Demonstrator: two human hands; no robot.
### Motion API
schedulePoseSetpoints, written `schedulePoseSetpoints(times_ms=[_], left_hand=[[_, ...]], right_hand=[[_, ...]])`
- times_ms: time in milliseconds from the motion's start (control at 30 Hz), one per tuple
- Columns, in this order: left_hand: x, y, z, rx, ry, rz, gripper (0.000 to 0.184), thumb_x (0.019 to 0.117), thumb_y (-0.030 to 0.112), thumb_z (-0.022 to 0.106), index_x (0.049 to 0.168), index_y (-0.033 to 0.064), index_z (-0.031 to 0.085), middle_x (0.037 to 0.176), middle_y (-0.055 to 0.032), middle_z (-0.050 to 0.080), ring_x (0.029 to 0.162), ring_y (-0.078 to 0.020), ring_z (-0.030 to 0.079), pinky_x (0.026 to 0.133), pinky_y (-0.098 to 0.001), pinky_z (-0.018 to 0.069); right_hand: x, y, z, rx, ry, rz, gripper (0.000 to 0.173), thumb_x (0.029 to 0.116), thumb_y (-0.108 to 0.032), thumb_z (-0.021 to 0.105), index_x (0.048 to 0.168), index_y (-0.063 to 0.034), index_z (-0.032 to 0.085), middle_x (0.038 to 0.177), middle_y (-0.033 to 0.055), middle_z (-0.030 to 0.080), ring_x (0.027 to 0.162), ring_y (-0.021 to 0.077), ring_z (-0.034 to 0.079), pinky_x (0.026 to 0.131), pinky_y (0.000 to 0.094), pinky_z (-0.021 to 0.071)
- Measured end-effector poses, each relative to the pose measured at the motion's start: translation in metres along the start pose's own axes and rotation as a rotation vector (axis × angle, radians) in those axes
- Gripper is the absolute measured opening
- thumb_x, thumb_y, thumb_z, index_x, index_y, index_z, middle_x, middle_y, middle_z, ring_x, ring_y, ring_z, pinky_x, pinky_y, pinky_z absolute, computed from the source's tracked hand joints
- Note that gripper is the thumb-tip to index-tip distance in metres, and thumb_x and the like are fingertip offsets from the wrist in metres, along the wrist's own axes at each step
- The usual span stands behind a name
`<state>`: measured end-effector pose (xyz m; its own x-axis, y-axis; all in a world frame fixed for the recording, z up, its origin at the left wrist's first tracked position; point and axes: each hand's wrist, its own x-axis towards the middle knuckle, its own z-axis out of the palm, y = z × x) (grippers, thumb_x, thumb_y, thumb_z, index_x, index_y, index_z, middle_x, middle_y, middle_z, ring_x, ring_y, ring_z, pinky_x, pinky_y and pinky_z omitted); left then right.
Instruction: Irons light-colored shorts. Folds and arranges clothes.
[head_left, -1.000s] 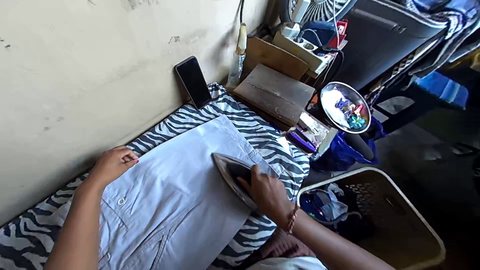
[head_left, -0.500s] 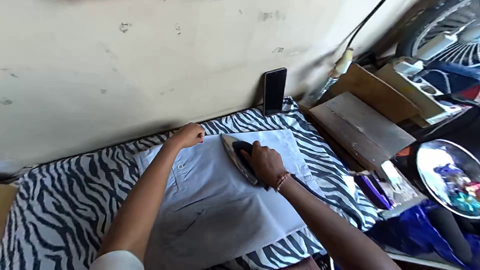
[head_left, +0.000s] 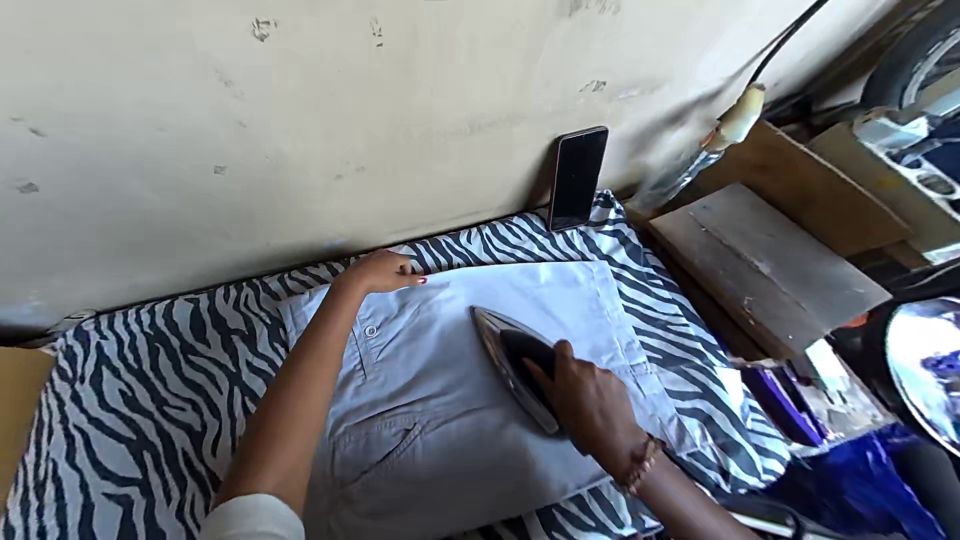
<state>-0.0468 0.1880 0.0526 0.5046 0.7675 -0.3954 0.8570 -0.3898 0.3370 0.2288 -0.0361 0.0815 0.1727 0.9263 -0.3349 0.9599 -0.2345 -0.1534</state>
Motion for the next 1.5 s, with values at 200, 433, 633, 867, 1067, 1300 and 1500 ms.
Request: schedulePoseSetpoints(times_ms=[200, 433, 633, 867, 1067, 1300, 1500], left_hand=[[-0.045, 0.015, 0.047, 0.218, 0.493, -0.271, 0.033, 0.0997, 0.010, 0.061, 0.128, -0.0067, 0.064, 0.133, -0.0316, 0.058, 0.126, -0.0506, 0.054, 0.103, -0.0672, 0.0403], [-0.171, -0.052, 0.148, 0.017, 0.587, -0.645, 0.054, 0.1110, 0.033, 0.032, 0.160, 0.0109, 0.033, 0.168, -0.0120, 0.028, 0.154, -0.0432, 0.022, 0.110, -0.0827, 0.0109], [-0.231, 0.059, 0.166, -0.118, 0.928, -0.387, 0.031, 0.0986, 0.010, 0.056, 0.124, -0.0013, 0.069, 0.124, -0.0232, 0.068, 0.116, -0.0429, 0.065, 0.099, -0.0553, 0.0518], [-0.168, 0.108, 0.196, -0.281, 0.646, 0.007, 0.034, 0.0962, 0.025, 0.067, 0.123, 0.0048, 0.071, 0.120, -0.0177, 0.070, 0.115, -0.0376, 0.066, 0.095, -0.0552, 0.0515], [-0.160, 0.101, 0.180, -0.303, 0.385, 0.039, 0.023, 0.1002, 0.017, 0.060, 0.106, -0.0022, 0.071, 0.113, -0.0237, 0.065, 0.113, -0.0420, 0.062, 0.093, -0.0541, 0.0512], [-0.238, 0.043, 0.187, -0.092, 0.660, -0.503, 0.034, 0.1028, 0.020, 0.057, 0.115, -0.0094, 0.069, 0.121, -0.0342, 0.064, 0.117, -0.0544, 0.060, 0.097, -0.0670, 0.0478], [-0.261, 0.029, 0.193, -0.614, 0.807, -0.751, 0.053, 0.1002, 0.021, 0.063, 0.142, -0.0067, 0.045, 0.100, -0.0255, 0.068, 0.086, -0.0354, 0.066, 0.079, -0.0542, 0.0529]], right_hand=[[0.073, -0.039, -0.035, 0.010, -0.064, -0.105, 0.062, 0.1086, -0.052, 0.044, 0.129, 0.0054, 0.056, 0.113, 0.0305, 0.069, 0.111, 0.0483, 0.067, 0.090, 0.0626, 0.0519], [0.109, -0.032, -0.042, 0.030, -0.047, -0.169, 0.062, 0.1077, -0.050, 0.048, 0.129, 0.0074, 0.057, 0.115, 0.0341, 0.066, 0.113, 0.0525, 0.064, 0.092, 0.0673, 0.0493], [0.049, -0.088, -0.034, -0.048, -0.143, -0.281, 0.065, 0.1085, -0.052, 0.044, 0.136, 0.0062, 0.054, 0.115, 0.0333, 0.067, 0.111, 0.0515, 0.066, 0.092, 0.0653, 0.0512], [0.084, -0.140, -0.010, 0.043, 0.057, -0.408, 0.048, 0.1060, -0.042, 0.057, 0.123, 0.0038, 0.058, 0.099, 0.0303, 0.068, 0.094, 0.0513, 0.069, 0.072, 0.0648, 0.0550], [0.089, -0.060, -0.027, -0.186, -0.089, -0.377, 0.036, 0.1042, -0.032, 0.062, 0.122, -0.0009, 0.062, 0.101, 0.0296, 0.069, 0.100, 0.0516, 0.068, 0.080, 0.0672, 0.0522], [0.087, 0.031, -0.028, -0.345, -0.017, -1.027, 0.024, 0.0822, -0.005, 0.077, 0.104, 0.0024, 0.070, 0.083, 0.0255, 0.071, 0.077, 0.0486, 0.071, 0.066, 0.0641, 0.0526], [0.034, -0.090, 0.005, -0.292, -0.143, -0.810, 0.026, 0.0996, -0.005, 0.057, 0.123, -0.0059, 0.067, 0.098, 0.0246, 0.072, 0.093, 0.0477, 0.070, 0.071, 0.0623, 0.0530]])
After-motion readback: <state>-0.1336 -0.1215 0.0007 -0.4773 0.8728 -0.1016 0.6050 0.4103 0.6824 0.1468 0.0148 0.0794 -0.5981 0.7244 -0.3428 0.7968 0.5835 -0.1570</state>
